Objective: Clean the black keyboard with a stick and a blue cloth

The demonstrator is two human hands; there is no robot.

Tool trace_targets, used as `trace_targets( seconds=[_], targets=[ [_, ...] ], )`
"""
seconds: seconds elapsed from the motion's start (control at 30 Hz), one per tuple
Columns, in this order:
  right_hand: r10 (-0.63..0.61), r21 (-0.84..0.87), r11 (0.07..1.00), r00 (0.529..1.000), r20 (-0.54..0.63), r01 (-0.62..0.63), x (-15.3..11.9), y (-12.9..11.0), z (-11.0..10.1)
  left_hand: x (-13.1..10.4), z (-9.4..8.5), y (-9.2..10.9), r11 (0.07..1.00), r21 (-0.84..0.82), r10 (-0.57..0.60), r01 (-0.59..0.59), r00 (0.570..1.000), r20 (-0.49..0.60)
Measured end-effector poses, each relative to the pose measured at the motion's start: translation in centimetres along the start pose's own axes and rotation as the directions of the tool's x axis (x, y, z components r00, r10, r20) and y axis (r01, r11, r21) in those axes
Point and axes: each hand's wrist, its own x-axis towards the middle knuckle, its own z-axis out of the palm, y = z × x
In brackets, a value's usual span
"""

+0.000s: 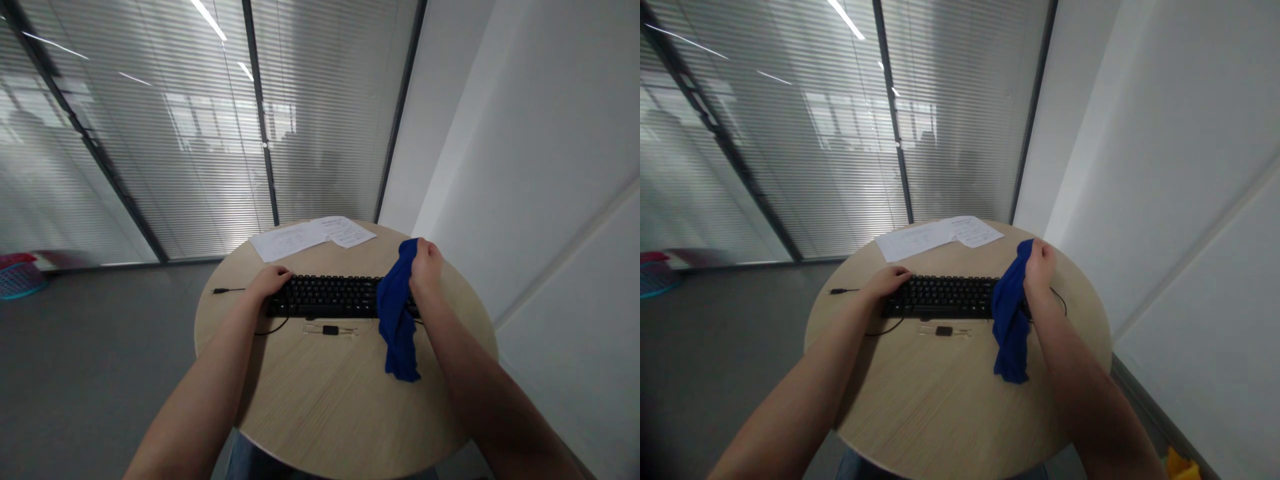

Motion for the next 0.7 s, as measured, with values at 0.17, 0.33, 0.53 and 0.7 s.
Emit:
trace_targets(
  seconds=[0.17, 0.33, 0.53, 0.7],
  targets=[
    [-0.111, -0.269, 0.930, 0.892, 0.439, 0.249, -3.5, -0.7, 1.6, -0.3, -0.2, 0.3, 1.000, -0.001, -0.011, 0.011, 1.000, 0.002],
    [-0.062, -0.250, 0.782, 0.472, 0.880, 0.570, -6.6, -0.5, 2.7, -0.3, -0.3, 0.3, 1.000, -0.013, -0.006, 0.006, 1.000, 0.014],
    [0.010, -0.260, 0.844, 0.473, 0.881, 0.468, -6.3, 0.0, 2.3, -0.3, -0.3, 0.3, 1.000, -0.020, 0.004, -0.004, 1.000, 0.009],
    [0.028, -0.259, 0.839, 0.437, 0.899, 0.479, -6.3, -0.1, 2.4, -0.3, -0.4, 0.4, 1.000, 0.005, -0.002, 0.002, 1.000, 0.015]
  ],
)
